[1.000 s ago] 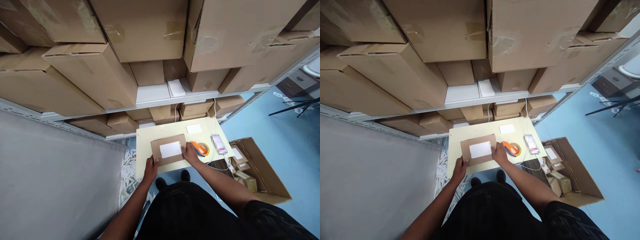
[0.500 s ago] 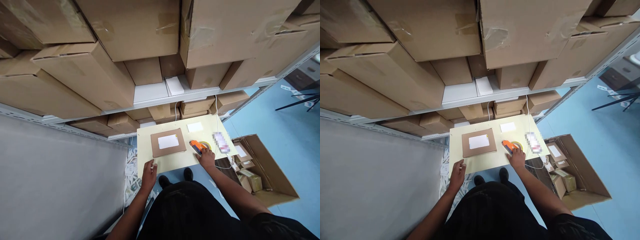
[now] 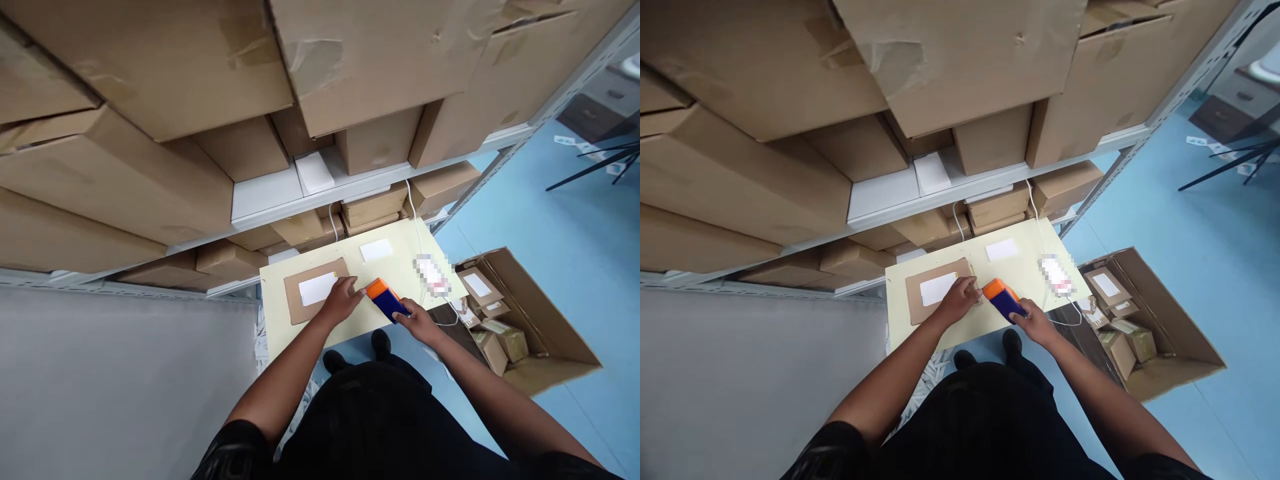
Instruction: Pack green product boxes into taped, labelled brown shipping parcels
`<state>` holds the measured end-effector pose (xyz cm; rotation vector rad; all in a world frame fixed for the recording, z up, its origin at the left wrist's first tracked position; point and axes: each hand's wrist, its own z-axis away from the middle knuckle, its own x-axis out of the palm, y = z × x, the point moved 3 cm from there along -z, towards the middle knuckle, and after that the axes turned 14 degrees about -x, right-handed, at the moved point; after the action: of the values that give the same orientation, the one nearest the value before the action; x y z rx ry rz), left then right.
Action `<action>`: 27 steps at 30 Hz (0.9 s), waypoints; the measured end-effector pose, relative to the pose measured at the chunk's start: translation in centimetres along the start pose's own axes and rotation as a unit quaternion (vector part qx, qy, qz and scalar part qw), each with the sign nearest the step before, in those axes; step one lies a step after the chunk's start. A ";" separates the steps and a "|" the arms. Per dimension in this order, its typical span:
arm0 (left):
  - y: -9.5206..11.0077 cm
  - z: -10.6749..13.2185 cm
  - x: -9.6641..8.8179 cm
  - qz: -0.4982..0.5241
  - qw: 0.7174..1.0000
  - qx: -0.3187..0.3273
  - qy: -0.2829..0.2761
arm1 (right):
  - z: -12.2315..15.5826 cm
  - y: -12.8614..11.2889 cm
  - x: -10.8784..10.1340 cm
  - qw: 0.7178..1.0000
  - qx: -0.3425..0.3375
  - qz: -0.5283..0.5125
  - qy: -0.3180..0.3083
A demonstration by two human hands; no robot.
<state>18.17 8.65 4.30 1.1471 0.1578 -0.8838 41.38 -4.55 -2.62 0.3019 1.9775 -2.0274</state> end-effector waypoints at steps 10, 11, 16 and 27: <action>2.3 -2.8 4.5 0.059 0.985 -0.104 -0.122 | 1.1 1.1 -0.6 0.991 0.118 -0.051 0.036; 2.4 -3.1 4.8 0.068 0.984 -0.116 -0.116 | 0.7 1.1 -0.6 0.990 0.127 -0.043 0.041; 2.6 -5.1 5.3 0.182 0.956 -0.187 -0.137 | -1.5 0.7 -1.6 0.990 0.114 0.002 0.079; 3.4 -6.7 4.0 0.189 0.938 -0.218 -0.192 | -4.1 0.0 -3.4 0.992 0.023 0.084 0.086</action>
<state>25.27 12.58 1.67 0.5472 -0.1792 -0.6670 44.32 -0.27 -1.58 0.6507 1.9311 -2.0011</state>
